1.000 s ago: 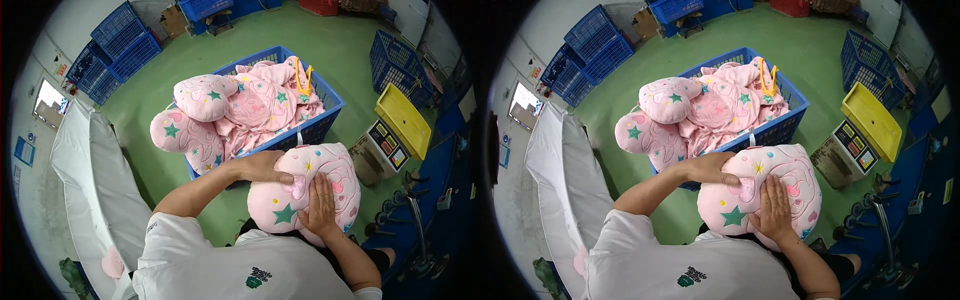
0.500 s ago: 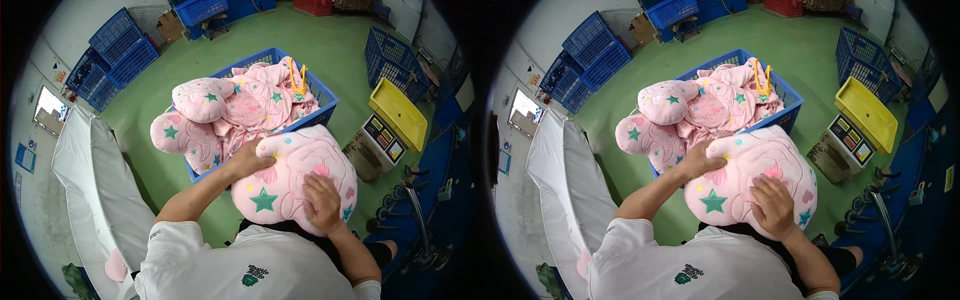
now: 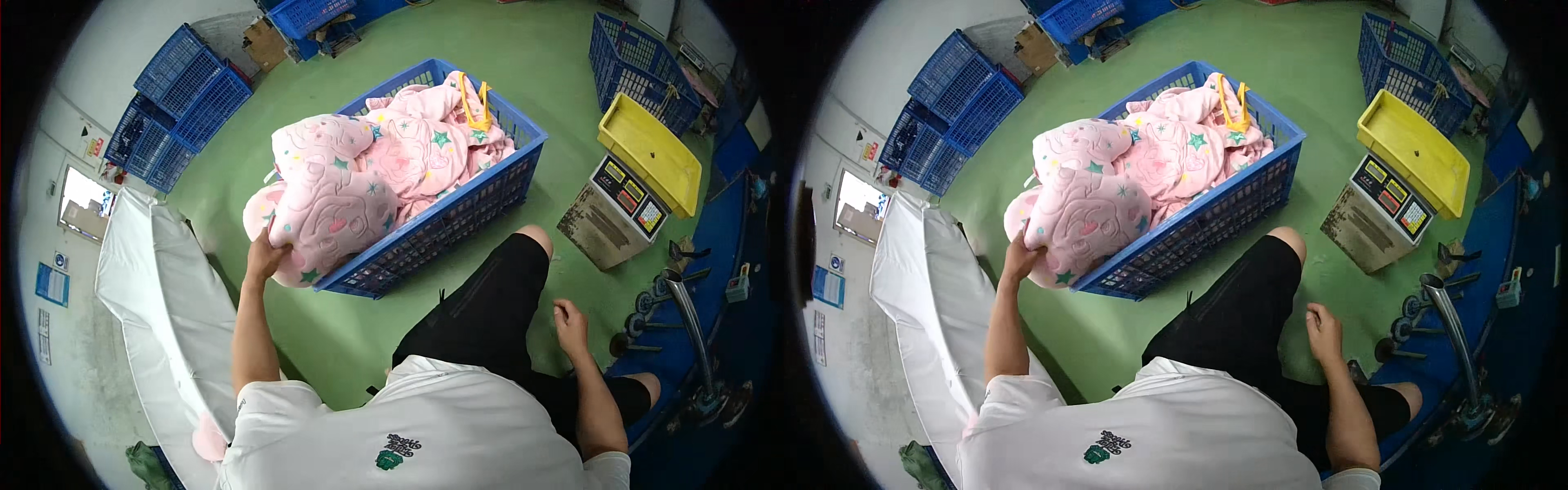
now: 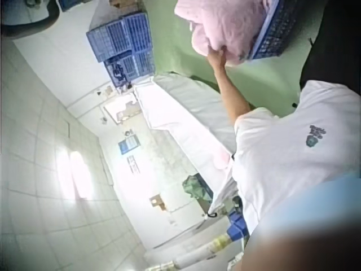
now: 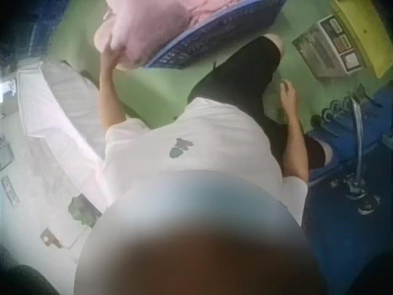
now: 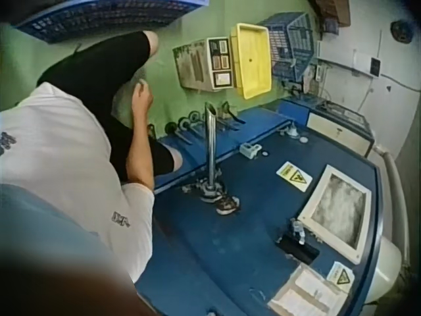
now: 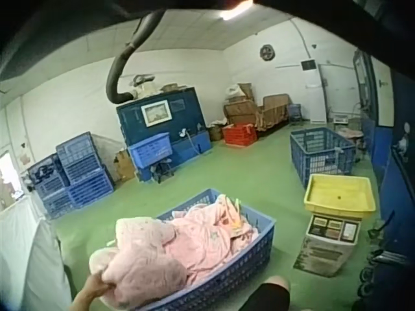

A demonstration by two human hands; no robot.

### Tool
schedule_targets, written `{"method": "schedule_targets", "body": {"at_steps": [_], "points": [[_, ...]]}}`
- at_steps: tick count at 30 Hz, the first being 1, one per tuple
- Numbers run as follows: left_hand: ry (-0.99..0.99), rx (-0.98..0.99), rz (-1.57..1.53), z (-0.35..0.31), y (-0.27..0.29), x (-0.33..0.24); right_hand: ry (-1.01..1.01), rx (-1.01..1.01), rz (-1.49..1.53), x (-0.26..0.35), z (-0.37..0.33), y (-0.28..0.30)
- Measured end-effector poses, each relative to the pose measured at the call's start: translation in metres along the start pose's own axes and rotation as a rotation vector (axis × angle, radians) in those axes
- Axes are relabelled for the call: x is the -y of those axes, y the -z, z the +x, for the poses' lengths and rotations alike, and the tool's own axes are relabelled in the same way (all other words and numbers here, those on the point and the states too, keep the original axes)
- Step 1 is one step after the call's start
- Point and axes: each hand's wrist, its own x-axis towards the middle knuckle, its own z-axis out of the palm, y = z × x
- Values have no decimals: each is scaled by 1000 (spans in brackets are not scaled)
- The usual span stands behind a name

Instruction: Stuffing heart-shaped plush toys with fiberfill and checking their weight on a digital scale.

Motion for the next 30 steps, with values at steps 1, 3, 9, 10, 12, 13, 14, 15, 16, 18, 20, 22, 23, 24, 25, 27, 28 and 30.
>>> {"method": "schedule_targets", "body": {"at_steps": [1,3,9,10,12,13,14,15,16,18,20,22,23,24,25,27,28,30], "points": [[-37,78,60,0,-3,0,-40,51,-4,-8,-3,-2],[-71,155,119,3,-5,-3,-78,104,-8,-17,-7,-5],[-138,346,203,24,9,-41,-116,175,-42,-18,-1,-11],[-223,205,216,18,7,-58,-121,181,-14,-21,-5,-12],[-384,-82,238,4,0,-93,-123,197,38,-27,-10,-12],[-453,-139,195,1,-6,-114,-112,199,35,-30,-10,-13],[-524,-193,149,0,-17,-136,-114,214,18,-35,-11,-13],[-517,-201,150,-7,-27,-156,-113,232,3,-42,-10,-15],[-664,-202,218,-14,-39,-175,-113,250,-13,-49,-10,-16],[-873,-154,353,-18,-61,-200,-112,264,-33,-68,-12,-19],[-930,-109,419,-5,-76,-197,-146,295,-56,-91,-17,-20],[-659,-143,556,30,-93,-155,-167,331,-76,-103,-16,-22],[-594,-196,613,46,-97,-126,-166,333,-77,-105,-17,-22],[-529,-250,667,60,-93,-104,-187,329,-33,-106,-16,-21],[-535,-251,665,71,-85,-99,-214,322,13,-108,-16,-20],[-392,-216,638,89,-79,-95,-271,309,107,-110,-19,-18],[-401,-211,635,89,-87,-97,-280,302,108,-110,-22,-18],[-414,-213,643,78,-109,-98,-274,312,56,-111,-24,-17]]}}
